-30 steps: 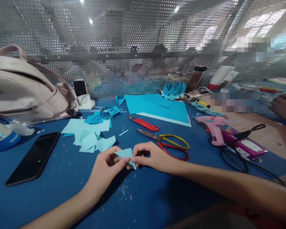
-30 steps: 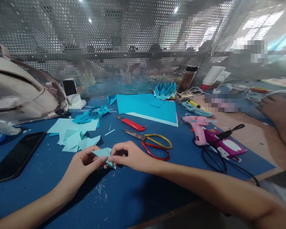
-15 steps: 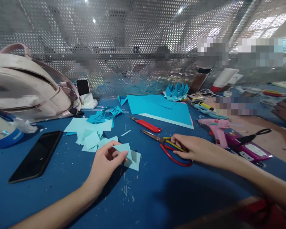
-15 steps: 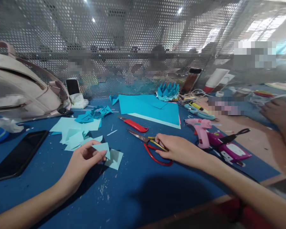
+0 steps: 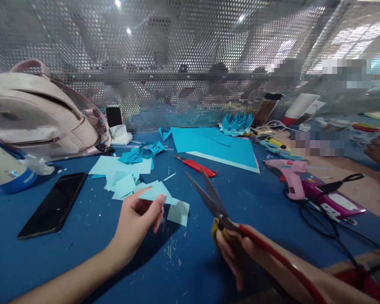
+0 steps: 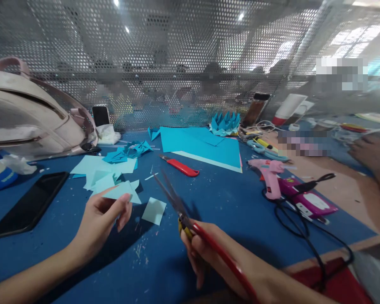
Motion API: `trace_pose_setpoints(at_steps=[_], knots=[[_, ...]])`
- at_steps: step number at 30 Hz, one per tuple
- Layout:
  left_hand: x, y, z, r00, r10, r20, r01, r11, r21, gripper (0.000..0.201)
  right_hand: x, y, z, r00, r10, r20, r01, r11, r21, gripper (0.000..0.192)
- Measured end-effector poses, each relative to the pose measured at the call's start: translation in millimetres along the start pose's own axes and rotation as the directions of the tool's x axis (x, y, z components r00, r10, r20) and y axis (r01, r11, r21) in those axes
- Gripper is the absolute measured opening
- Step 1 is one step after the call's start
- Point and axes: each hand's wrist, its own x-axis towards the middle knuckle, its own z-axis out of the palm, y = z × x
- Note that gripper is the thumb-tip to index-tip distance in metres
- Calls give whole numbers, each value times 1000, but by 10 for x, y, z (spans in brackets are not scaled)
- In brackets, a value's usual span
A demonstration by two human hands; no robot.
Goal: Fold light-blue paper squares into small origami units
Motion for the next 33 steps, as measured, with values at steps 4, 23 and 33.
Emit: trace_pose_setpoints(at_steps=[4,23,33], knots=[[-47,45,-31,999,26,-43,-27,1000,-14,37,-45,-128,111,992,123,0,-123,989,-84,54],[-114,206,52,996,90,-14,-87,990,108,31,103,-301,300,993,-17,113,36,985,-167,56],[-126,207,54,991,137,-2,-136,984,119,34,90,-321,303,993,-6,120,24,989,-147,52]])
